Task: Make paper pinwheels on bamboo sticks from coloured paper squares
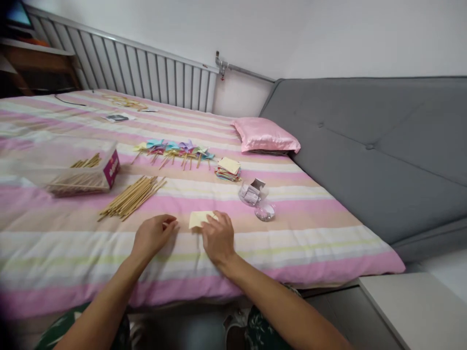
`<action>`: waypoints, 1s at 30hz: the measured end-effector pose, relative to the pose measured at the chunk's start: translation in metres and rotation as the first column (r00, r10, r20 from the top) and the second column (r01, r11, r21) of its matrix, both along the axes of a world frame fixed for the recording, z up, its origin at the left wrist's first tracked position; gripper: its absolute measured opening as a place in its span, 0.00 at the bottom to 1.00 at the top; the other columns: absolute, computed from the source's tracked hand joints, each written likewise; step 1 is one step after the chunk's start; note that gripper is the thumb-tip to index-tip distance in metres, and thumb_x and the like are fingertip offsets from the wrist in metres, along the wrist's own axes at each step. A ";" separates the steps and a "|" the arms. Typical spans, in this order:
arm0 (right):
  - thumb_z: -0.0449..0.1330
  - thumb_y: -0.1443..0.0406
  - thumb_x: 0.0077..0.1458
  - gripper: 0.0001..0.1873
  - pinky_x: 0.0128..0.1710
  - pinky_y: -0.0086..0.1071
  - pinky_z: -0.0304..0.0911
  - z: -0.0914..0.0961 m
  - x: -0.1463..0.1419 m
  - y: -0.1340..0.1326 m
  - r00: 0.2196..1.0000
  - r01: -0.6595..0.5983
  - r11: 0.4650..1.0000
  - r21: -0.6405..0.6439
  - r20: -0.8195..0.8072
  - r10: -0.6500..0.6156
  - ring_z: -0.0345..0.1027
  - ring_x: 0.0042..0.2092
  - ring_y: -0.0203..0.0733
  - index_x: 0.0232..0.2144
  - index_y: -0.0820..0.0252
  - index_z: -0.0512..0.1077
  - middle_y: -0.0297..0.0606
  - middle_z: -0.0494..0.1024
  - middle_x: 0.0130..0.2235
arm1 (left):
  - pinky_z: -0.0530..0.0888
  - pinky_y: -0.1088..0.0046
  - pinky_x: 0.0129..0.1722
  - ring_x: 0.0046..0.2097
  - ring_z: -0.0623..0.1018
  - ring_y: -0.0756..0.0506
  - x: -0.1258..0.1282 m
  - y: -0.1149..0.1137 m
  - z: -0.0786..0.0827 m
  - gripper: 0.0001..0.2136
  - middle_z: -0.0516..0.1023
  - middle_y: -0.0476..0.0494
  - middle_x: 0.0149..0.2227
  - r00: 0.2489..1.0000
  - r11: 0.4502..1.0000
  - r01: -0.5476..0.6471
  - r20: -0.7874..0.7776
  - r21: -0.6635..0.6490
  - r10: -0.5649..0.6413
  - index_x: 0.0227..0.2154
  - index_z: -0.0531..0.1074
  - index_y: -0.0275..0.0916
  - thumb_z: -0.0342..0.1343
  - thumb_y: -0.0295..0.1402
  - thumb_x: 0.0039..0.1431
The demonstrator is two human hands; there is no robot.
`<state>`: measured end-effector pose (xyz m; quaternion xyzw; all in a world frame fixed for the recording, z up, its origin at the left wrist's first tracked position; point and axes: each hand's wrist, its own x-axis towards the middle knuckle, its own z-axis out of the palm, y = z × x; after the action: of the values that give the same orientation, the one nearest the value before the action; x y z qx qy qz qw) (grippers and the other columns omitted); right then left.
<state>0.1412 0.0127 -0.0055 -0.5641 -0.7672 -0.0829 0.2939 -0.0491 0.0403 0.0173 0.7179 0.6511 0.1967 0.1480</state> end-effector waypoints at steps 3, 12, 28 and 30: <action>0.55 0.65 0.57 0.10 0.56 0.44 0.52 -0.015 -0.007 -0.028 0.995 -0.080 0.997 -0.015 0.060 0.081 0.63 0.53 0.49 0.38 0.59 0.75 0.40 0.78 0.45 | 0.69 0.70 0.37 0.36 0.77 0.44 0.003 -0.005 -0.006 0.13 0.79 0.42 0.39 0.999 0.996 -0.038 0.027 0.082 0.036 0.37 0.75 0.38 0.47 0.35 0.57; 0.44 0.59 0.63 0.21 0.57 0.44 0.49 0.018 0.024 -0.022 0.991 0.058 0.986 -0.154 -0.111 -0.076 0.63 0.54 0.46 0.51 0.62 0.67 0.44 0.72 0.52 | 0.60 0.58 0.58 0.61 0.60 0.38 0.038 -0.016 -0.021 0.20 0.64 0.31 0.58 0.983 0.861 0.182 -0.116 0.474 -0.144 0.52 0.66 0.29 0.41 0.36 0.63; 0.35 0.49 0.61 0.37 0.64 0.45 0.34 -0.021 0.012 -0.002 0.998 -0.059 0.895 -0.442 -0.017 0.058 0.35 0.66 0.46 0.63 0.69 0.47 0.46 0.45 0.65 | 0.55 0.59 0.61 0.63 0.58 0.41 0.056 -0.001 -0.059 0.25 0.60 0.35 0.61 0.852 0.857 0.470 -0.363 0.210 -0.378 0.59 0.57 0.30 0.36 0.39 0.65; 0.35 0.49 0.61 0.37 0.64 0.45 0.35 -0.020 0.012 -0.002 0.999 -0.052 0.883 -0.467 -0.025 0.046 0.35 0.66 0.47 0.63 0.69 0.47 0.46 0.45 0.65 | 0.56 0.59 0.61 0.63 0.58 0.41 0.057 -0.001 -0.058 0.25 0.60 0.35 0.61 0.849 0.863 0.465 -0.374 0.197 -0.373 0.59 0.57 0.30 0.36 0.40 0.65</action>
<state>0.1534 0.0111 -0.0255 -0.5992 -0.7767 0.1153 0.1564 0.0081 0.0390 -0.0404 0.8794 0.4575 0.1292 -0.0241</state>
